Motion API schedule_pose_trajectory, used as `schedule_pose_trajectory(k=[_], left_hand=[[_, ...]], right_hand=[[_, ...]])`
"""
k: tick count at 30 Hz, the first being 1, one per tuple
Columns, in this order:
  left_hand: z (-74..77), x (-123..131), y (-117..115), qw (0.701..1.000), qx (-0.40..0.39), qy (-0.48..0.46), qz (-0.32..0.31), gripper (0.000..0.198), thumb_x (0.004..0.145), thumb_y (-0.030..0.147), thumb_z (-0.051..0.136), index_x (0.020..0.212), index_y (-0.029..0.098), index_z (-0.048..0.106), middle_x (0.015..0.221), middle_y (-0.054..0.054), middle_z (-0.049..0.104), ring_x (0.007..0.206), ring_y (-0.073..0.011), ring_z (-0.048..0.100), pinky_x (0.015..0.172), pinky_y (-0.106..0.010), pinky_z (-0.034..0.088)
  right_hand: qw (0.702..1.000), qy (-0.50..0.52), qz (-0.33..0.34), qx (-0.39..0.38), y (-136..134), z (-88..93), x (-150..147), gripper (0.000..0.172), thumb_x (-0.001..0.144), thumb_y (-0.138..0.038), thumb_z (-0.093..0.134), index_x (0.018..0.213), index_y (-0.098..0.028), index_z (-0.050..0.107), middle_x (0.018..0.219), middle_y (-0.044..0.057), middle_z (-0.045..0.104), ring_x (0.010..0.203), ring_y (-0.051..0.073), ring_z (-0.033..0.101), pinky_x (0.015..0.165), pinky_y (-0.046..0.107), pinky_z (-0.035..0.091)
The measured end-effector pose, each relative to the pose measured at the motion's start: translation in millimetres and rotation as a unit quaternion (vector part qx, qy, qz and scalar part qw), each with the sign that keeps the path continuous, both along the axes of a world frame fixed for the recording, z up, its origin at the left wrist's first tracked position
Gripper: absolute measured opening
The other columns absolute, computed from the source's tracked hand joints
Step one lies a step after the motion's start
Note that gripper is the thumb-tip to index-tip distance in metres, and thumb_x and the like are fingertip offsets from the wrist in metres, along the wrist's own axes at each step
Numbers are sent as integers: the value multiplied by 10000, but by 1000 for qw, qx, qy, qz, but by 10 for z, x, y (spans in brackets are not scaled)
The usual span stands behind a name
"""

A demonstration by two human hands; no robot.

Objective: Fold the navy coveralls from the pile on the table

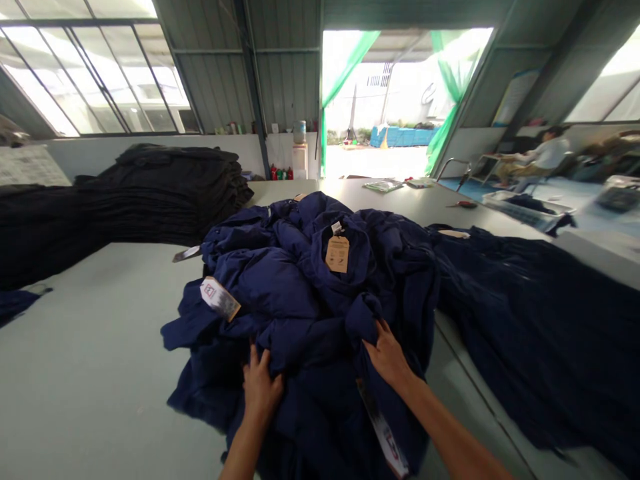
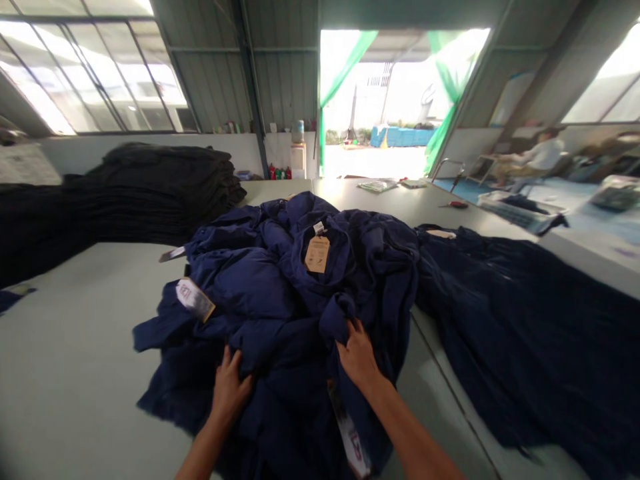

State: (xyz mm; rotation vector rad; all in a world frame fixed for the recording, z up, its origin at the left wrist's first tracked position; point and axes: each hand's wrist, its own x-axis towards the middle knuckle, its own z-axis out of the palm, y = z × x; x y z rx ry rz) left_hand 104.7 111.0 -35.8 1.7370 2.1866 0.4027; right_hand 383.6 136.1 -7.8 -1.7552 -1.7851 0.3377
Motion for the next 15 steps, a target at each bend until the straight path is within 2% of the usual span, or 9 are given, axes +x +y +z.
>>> schedule_pose_trajectory(k=[6,10,15], left_hand=[[142,360,343,998,-29,30,-38,381,723,235,500,1102,200,516,1407,-128,289,1006,-265,557,832,-369,435],[164,601,568,997,-29,40,-63,333,718,234,506,1041,159,528,1413,-180,256,1005,-265,569,835,-352,438],[161,862,828,997,-15,25,-77,322,735,274,501,1035,157,524,1422,-185,221,1051,-285,546,877,-381,420]], right_hand=[[998,-10,-56,-28,200,-120,251,440,771,-254,420,1201,-166,444,1213,123,494,1112,232,496,975,373,384],[995,-22,-88,-51,329,-140,486,467,779,-272,419,1224,-127,407,1247,146,464,1108,225,500,963,354,389],[989,-24,-132,-67,567,-110,719,524,774,-271,438,1264,-101,365,1286,142,449,1161,210,459,982,328,362]])
